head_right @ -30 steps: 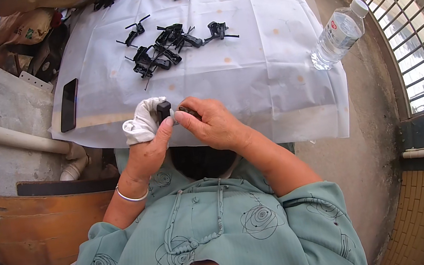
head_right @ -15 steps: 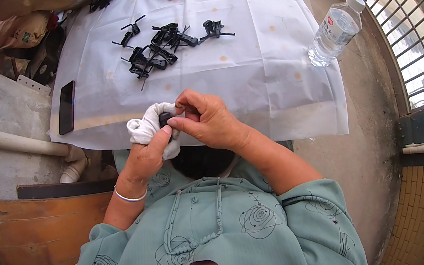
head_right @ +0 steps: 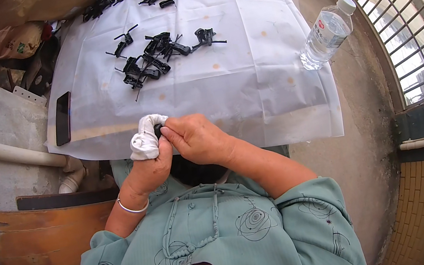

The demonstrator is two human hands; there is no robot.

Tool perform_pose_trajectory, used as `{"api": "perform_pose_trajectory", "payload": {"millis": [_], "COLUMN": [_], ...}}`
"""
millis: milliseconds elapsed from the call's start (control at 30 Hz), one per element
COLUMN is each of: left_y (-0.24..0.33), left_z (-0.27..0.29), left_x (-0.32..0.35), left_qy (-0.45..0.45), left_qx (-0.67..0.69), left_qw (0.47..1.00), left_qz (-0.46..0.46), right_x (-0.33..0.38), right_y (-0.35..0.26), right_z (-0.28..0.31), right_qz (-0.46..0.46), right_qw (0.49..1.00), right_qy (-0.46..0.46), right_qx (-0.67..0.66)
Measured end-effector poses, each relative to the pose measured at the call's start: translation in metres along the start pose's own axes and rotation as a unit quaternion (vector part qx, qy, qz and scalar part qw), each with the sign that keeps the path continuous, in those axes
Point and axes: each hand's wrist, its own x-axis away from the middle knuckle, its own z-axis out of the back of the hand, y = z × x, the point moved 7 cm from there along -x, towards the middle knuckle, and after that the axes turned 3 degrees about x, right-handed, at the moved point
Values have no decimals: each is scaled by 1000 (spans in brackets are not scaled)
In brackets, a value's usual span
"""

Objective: Cleaning small black plastic components with a white cloth.

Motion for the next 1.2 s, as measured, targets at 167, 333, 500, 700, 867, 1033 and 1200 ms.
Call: {"api": "perform_pose_trajectory", "payload": {"millis": [167, 333, 500, 700, 867, 1033, 1200], "left_y": [-8, -26, -84, -59, -23, 24, 34], "left_z": [0, 44, 72, 10, -2, 25, 15], "left_x": [2, -21, -88, -98, -74, -53, -16], "left_qy": [-142, -18, 69, -51, -36, 57, 25], "left_qx": [-103, -106, -349, -273, -242, -288, 2], "left_qw": [984, 993, 933, 959, 965, 943, 999], "left_qz": [-1, 42, 51, 48, -90, -157, 42], "right_x": [-22, -58, -71, -45, -1, 20, 28], "right_y": [24, 96, 123, 68, 41, 13, -38], "right_z": [50, 143, 121, 65, 90, 104, 61], "right_qz": [-82, -187, -142, 12, -38, -19, 148], "right_qw": [992, 857, 887, 886, 887, 873, 899], "right_qy": [-24, 167, 90, 23, 75, 136, 14], "right_qx": [94, 451, 430, 464, 455, 468, 412]}}
